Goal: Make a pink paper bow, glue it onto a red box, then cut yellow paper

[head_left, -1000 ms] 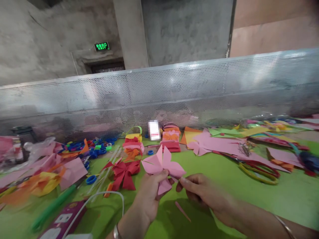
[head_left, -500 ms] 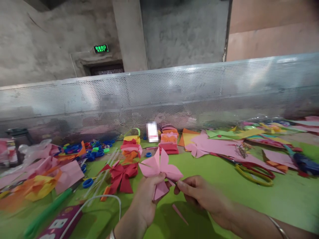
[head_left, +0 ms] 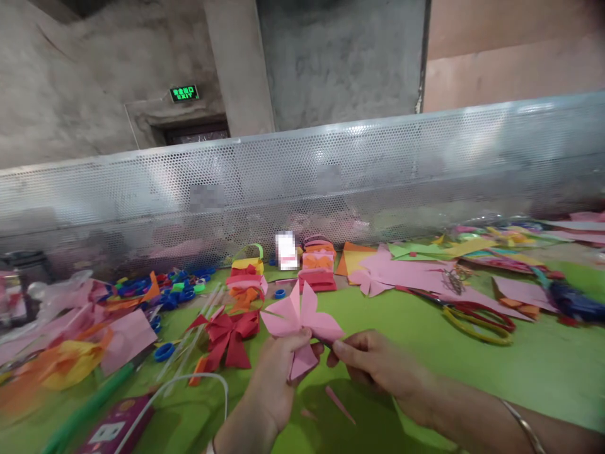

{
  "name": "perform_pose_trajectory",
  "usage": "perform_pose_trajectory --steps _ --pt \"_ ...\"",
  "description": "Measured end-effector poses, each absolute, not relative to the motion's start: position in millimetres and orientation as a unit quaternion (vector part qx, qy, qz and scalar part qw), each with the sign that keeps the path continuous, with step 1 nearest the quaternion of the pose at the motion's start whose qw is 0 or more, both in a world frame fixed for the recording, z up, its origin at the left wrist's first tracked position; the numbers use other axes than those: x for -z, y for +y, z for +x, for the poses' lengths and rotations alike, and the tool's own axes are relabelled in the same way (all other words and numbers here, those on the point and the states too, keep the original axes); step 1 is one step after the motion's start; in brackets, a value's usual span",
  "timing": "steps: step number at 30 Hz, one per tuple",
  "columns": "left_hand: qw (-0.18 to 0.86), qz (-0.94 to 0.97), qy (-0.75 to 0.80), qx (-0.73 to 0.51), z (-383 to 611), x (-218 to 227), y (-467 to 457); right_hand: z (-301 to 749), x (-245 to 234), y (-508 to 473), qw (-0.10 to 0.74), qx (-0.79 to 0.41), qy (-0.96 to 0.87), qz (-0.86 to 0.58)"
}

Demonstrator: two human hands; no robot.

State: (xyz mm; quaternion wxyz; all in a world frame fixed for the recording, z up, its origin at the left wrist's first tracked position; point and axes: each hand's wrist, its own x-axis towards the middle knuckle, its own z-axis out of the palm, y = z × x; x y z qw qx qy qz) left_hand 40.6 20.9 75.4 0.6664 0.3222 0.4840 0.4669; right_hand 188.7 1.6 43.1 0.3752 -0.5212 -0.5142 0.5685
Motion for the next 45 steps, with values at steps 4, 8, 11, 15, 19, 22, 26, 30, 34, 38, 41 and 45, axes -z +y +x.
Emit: perform_pose_trajectory --steps 4,8,11,15,19,22,26,30,34,38,41,45 --pt "0.663 0.318 0.497 -0.46 37.5 -74.8 23.8 190.0 -49.2 -3.2 0.36 -0.582 -0.517 -0.514" --pt "0.656 0.282 0.503 -0.487 34.4 -79.8 25.3 192.1 -55.6 -6.9 0.4 -0.56 -0.524 -0.502" --pt "0.657 0.257 0.506 -0.496 36.3 -82.2 23.9 193.2 -54.8 -3.7 0.454 -0.482 -0.537 -0.522" --pt "0.678 0.256 0.51 -0.464 43.0 -79.1 20.1 192.7 -53.2 1.3 0.482 -0.451 -0.55 -0.512" --pt "0.687 0.31 0.486 -0.443 44.5 -76.5 17.6 192.2 -57.6 1.8 0.484 -0.448 -0.542 -0.521" --pt "0.682 0.343 0.483 -0.428 41.6 -77.0 17.1 193.4 -60.0 1.6 0.479 -0.448 -0.535 -0.532" --pt "0.684 0.401 0.458 -0.401 38.2 -76.9 18.2 195.6 -59.9 1.7 0.487 -0.46 -0.525 -0.526" --pt "0.652 0.375 0.455 -0.477 35.3 -76.5 23.2 194.1 -57.7 -1.3 0.525 -0.478 -0.485 -0.51" --pt "0.614 0.345 0.464 -0.537 33.0 -75.9 27.7 186.3 -49.6 -8.4 0.489 -0.496 -0.477 -0.536" --pt "0.615 0.357 0.448 -0.542 34.1 -70.9 28.6 179.0 -41.2 -11.5 0.438 -0.496 -0.527 -0.534" --pt "0.619 0.359 0.436 -0.546 36.4 -67.7 27.8 176.6 -40.8 -11.0 0.437 -0.488 -0.54 -0.528" --pt "0.629 0.34 0.438 -0.546 39.4 -68.8 25.4 175.7 -44.6 -11.9 0.439 -0.492 -0.539 -0.524"
